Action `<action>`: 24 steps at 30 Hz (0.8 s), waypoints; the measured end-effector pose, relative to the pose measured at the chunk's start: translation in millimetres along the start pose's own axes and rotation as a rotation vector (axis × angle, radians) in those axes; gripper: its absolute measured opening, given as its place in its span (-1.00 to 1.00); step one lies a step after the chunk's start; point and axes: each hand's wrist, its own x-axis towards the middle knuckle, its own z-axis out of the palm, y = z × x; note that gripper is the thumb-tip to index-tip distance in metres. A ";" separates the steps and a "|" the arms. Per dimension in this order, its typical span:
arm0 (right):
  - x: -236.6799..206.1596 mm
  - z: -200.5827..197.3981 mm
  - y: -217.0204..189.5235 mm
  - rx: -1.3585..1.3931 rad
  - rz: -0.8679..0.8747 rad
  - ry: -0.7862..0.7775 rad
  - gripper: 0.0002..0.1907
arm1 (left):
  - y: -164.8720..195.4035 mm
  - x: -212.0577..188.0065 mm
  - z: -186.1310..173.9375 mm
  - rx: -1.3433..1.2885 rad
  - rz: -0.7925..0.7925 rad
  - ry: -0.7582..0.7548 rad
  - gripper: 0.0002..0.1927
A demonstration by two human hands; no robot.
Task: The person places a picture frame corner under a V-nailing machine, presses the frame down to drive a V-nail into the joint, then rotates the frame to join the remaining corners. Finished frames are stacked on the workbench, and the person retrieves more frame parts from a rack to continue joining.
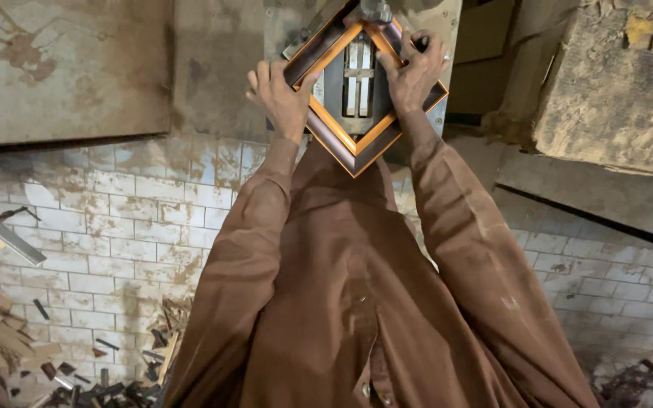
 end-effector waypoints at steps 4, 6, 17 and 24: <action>-1.9 2.0 2.7 -0.041 -0.007 -0.023 -0.38 | -3.6 -1.0 0.3 0.010 -0.007 -0.017 -0.38; -3.8 3.2 3.5 -0.053 -0.004 -0.021 -0.37 | -3.6 -2.4 -0.3 0.002 -0.009 -0.020 -0.38; -5.5 4.5 6.5 -0.055 -0.005 -0.020 -0.35 | -4.8 -4.7 2.4 0.018 -0.008 0.002 -0.35; -4.5 2.2 3.5 -0.043 0.013 -0.019 -0.37 | -7.3 -4.3 5.9 0.048 -0.001 -0.015 -0.34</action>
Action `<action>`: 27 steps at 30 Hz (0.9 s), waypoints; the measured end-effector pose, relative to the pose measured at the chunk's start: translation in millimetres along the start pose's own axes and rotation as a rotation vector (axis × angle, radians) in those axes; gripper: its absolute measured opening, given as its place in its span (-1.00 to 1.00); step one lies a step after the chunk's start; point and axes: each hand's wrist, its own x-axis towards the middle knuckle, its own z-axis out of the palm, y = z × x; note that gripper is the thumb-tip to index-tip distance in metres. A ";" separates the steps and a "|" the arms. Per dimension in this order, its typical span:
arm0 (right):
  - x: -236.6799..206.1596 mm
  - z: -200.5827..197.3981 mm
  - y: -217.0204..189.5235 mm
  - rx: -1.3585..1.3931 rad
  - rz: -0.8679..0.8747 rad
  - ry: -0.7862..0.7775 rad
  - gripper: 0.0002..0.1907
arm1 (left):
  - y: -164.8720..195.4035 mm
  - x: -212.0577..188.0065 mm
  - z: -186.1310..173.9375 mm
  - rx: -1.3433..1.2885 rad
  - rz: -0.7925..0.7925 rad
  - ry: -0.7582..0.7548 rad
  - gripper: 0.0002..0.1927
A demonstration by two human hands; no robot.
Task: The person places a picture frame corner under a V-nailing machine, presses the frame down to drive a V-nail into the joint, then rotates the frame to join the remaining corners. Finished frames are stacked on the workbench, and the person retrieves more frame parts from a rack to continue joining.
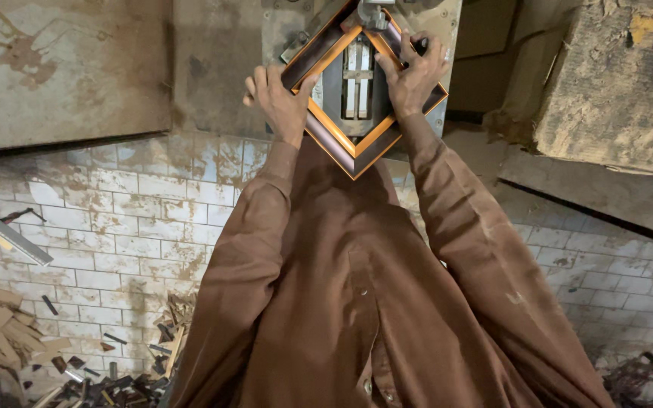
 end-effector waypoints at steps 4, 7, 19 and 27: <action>0.0 -2.6 -1.3 0.038 -0.002 -0.005 -0.38 | 5.0 1.4 -6.3 -0.004 -0.029 -0.012 -0.38; 0.7 -4.2 -2.1 0.013 0.003 -0.014 -0.39 | 10.2 0.5 -12.0 0.001 -0.074 -0.060 -0.39; 8.1 -14.7 -16.8 0.070 0.067 -0.041 -0.35 | 13.3 -44.4 -49.9 -0.137 -0.032 -0.033 -0.22; -59.8 -26.1 -21.5 -0.041 0.061 0.029 -0.21 | -1.7 -173.3 -76.1 -1.104 -0.765 -0.742 -0.54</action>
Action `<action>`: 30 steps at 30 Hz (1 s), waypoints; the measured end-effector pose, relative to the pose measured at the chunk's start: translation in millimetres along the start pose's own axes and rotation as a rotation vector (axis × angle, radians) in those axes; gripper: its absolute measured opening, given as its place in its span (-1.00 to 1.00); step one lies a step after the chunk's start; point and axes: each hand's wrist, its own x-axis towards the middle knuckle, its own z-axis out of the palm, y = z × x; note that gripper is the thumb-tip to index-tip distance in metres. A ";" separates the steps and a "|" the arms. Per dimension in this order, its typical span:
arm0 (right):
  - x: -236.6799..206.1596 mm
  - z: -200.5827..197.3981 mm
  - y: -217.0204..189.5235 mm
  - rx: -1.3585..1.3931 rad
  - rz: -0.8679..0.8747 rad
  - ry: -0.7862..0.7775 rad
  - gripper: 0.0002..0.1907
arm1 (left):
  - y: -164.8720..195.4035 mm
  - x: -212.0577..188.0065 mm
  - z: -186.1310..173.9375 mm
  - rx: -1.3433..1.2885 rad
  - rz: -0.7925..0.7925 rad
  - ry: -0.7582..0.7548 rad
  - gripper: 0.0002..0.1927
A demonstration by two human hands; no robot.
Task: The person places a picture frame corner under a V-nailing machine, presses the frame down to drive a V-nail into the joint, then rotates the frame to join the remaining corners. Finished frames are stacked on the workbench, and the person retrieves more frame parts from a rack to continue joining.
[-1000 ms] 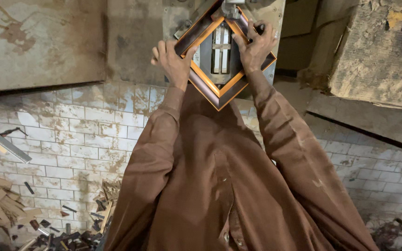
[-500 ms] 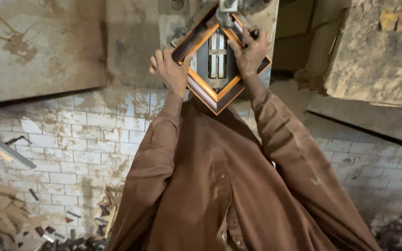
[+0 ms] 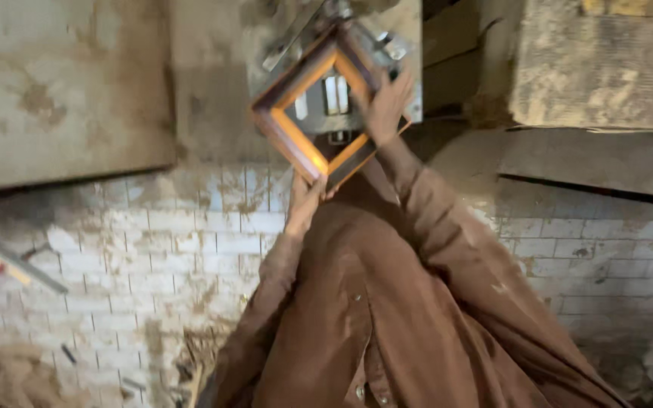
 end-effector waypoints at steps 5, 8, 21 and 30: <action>-49.3 -77.3 25.1 0.168 0.204 -0.289 -0.28 | 22.7 -46.2 -6.9 0.167 0.329 -0.186 -0.39; -60.9 -136.8 58.4 0.469 0.425 -0.395 -0.23 | 48.8 -52.0 15.6 0.288 0.295 -0.292 -0.41; 201.5 -259.9 326.0 0.206 0.164 0.138 -0.21 | 146.1 177.0 401.6 0.291 0.546 -0.311 -0.39; 438.5 -246.8 405.3 0.127 0.178 0.053 -0.39 | 207.8 334.0 581.3 0.772 1.001 0.067 -0.41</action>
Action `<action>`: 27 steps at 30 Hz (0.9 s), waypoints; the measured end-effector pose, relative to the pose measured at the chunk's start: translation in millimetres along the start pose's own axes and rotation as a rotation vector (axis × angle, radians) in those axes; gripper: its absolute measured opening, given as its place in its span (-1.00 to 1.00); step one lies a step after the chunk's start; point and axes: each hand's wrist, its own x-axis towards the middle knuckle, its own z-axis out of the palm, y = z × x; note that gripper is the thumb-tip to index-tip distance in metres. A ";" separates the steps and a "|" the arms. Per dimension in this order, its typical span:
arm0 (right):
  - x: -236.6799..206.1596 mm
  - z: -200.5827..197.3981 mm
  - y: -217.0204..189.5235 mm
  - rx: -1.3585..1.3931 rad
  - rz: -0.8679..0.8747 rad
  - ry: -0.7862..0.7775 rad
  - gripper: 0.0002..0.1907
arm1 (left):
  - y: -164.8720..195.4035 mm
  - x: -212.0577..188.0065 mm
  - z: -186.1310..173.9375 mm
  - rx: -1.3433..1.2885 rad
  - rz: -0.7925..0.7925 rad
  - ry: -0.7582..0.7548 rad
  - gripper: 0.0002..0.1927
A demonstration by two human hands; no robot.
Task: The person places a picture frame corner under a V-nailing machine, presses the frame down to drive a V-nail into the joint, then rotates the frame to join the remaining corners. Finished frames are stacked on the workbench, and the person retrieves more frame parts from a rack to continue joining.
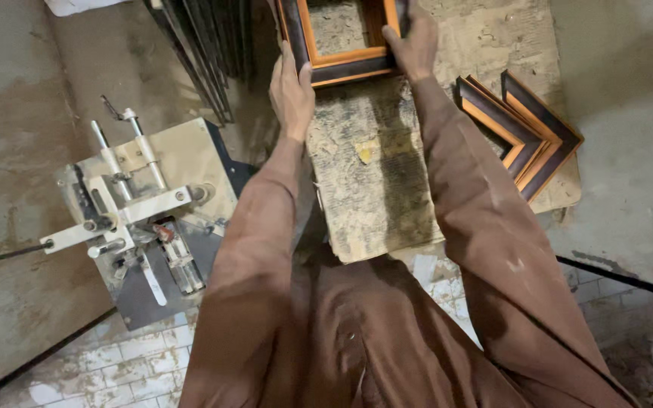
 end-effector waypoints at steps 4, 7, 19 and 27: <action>1.0 14.7 10.0 0.022 -0.093 0.045 -0.20 | -7.6 4.3 15.6 0.104 -0.135 -0.144 -0.34; -31.5 7.5 36.0 -0.023 -0.125 0.164 -0.23 | 4.5 -11.2 14.2 0.187 0.041 -0.068 -0.35; -261.8 -150.2 173.3 -0.487 0.675 0.223 0.17 | 176.7 -97.6 233.9 0.188 0.841 -0.794 -0.41; -269.3 -133.6 181.3 -0.478 0.627 0.312 0.18 | 193.0 -97.0 282.4 0.422 0.745 -0.921 -0.73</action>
